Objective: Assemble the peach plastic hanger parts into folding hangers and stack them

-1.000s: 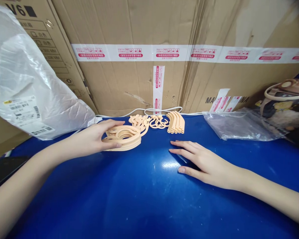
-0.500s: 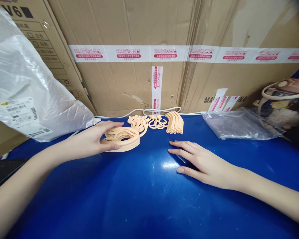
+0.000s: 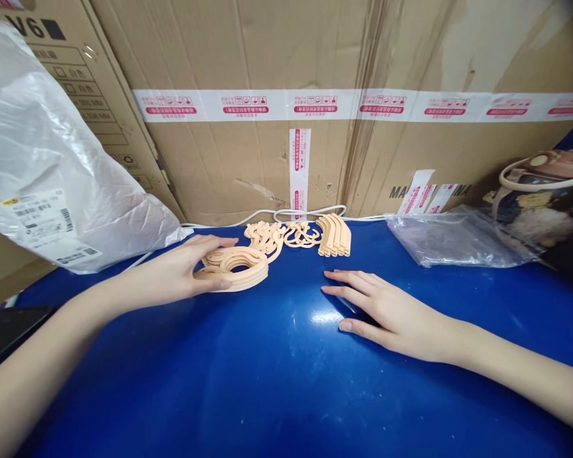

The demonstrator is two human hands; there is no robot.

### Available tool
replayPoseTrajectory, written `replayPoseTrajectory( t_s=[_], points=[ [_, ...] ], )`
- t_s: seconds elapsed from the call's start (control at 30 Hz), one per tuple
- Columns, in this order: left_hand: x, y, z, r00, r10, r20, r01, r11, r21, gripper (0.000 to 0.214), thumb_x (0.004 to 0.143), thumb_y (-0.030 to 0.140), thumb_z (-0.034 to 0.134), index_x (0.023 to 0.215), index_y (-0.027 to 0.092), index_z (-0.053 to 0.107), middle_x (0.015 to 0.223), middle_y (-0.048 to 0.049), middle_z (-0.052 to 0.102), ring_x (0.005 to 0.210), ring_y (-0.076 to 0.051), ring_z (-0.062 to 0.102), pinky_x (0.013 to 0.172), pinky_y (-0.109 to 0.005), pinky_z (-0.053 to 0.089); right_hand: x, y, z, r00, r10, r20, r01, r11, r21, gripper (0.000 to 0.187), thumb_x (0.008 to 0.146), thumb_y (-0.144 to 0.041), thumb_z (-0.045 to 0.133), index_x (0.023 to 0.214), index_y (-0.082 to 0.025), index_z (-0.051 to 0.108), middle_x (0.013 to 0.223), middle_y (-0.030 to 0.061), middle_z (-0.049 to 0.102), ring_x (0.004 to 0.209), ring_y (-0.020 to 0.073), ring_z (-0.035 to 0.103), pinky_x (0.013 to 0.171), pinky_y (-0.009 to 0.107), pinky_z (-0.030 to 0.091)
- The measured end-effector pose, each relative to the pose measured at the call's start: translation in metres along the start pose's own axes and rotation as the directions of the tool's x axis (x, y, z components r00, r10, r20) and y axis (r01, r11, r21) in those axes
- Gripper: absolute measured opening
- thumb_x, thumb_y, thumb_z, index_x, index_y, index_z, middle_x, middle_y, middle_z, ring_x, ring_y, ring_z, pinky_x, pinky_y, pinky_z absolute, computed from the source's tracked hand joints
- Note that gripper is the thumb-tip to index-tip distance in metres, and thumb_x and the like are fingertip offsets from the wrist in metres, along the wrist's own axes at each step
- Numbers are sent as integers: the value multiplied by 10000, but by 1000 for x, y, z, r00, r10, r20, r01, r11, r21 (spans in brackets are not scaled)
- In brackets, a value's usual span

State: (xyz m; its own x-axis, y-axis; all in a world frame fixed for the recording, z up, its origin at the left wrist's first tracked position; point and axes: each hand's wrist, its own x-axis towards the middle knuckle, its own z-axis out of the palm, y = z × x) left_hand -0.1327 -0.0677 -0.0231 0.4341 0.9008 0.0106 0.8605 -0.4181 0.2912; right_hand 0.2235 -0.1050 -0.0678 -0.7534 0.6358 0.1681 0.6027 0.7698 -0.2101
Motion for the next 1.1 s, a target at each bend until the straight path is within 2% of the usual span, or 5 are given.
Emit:
replayPoseTrajectory(
  t_s=[0.53,0.63,0.77,0.93,1.1],
  points=[
    [-1,3,-1,1000,-9,21,10,1000,-26,760,779,603,595,1396,234,349,1440,-88,409,1266,-279,434,1066,-393,324,0,-1,0,1000,8,4,-8,1000,0,506,951,-461,443,1394,-216,441,1468,115,395,1332,291,374,1053,497,374],
    [0,0,-4,999,-42,-20,42,999,-28,724,823,628,517,1401,228,347,1460,-81,392,1296,-267,403,1080,-390,304,0,-1,-1,1000,14,8,-14,1000,4,507,952,-462,442,1398,-220,438,1473,113,388,1336,292,369,1058,498,368],
    [1,-16,-12,987,-78,-141,82,996,23,593,921,558,318,1340,152,423,1408,-96,464,1276,-254,424,1076,-364,301,0,-1,-1,1000,12,3,-12,1000,19,506,946,-462,453,1398,-235,439,1473,107,390,1333,303,374,1051,512,373],
    [-1,-33,-19,991,-84,-106,93,993,76,568,841,580,425,1193,150,541,1270,-108,595,1136,-280,540,1005,-400,374,0,-1,0,1000,1,0,-1,1000,17,500,946,-456,455,1396,-240,441,1469,107,396,1327,311,382,1044,522,380],
    [-1,-36,-18,996,-60,-61,67,992,106,448,838,510,464,1093,165,591,1135,-84,661,1008,-258,599,906,-366,430,0,-1,0,1000,10,11,-10,1000,-6,502,951,-456,443,1400,-232,434,1474,103,389,1340,292,364,1063,503,367]
  ],
)
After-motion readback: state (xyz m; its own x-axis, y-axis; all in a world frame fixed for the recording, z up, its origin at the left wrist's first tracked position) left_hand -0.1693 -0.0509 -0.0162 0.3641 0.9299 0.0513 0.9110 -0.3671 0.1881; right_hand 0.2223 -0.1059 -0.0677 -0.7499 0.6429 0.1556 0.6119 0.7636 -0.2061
